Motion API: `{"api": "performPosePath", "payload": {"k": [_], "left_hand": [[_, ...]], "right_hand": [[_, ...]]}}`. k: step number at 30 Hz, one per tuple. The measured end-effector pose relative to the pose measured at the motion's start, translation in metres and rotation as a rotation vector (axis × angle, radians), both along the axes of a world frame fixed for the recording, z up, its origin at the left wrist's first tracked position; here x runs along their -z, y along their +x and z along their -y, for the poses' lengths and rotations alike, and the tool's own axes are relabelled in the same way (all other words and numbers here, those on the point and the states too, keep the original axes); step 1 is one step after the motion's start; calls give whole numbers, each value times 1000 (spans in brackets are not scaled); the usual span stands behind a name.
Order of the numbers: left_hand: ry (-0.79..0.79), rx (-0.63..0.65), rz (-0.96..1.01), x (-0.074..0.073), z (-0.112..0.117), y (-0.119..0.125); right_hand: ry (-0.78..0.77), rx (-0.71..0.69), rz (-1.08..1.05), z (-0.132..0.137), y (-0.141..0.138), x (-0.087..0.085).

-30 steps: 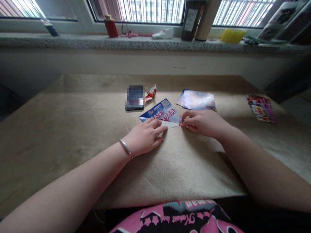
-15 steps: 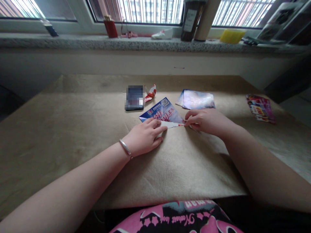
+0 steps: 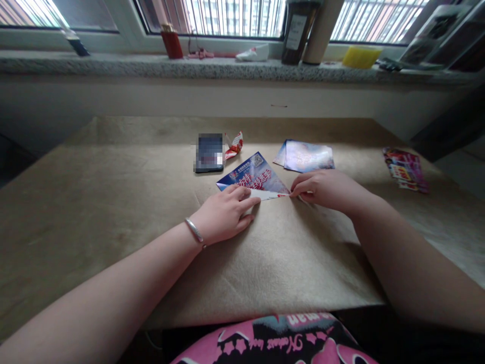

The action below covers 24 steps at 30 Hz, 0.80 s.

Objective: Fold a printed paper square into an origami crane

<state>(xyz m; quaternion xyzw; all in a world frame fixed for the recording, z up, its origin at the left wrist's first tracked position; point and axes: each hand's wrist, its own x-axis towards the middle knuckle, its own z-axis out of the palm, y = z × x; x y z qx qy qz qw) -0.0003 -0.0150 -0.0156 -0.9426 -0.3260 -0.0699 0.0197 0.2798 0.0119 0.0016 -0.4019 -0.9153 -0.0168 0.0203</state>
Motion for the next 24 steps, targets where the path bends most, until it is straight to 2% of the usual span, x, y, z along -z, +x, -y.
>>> {"api": "performPosePath", "payload": {"k": [9, 15, 18, 21, 24], "left_hand": [[11, 7, 12, 1, 0, 0], [17, 1, -4, 2, 0, 0], [17, 4, -1, 1, 0, 0], [17, 6, 11, 1, 0, 0], [15, 4, 18, 0, 0, 1]], "right_hand": [[-1, 22, -36, 2, 2, -1], [48, 110, -142, 6, -5, 2], [34, 13, -232, 10, -15, 5], [9, -104, -231, 14, -27, 10], [29, -137, -251, 15, -37, 16]]}}
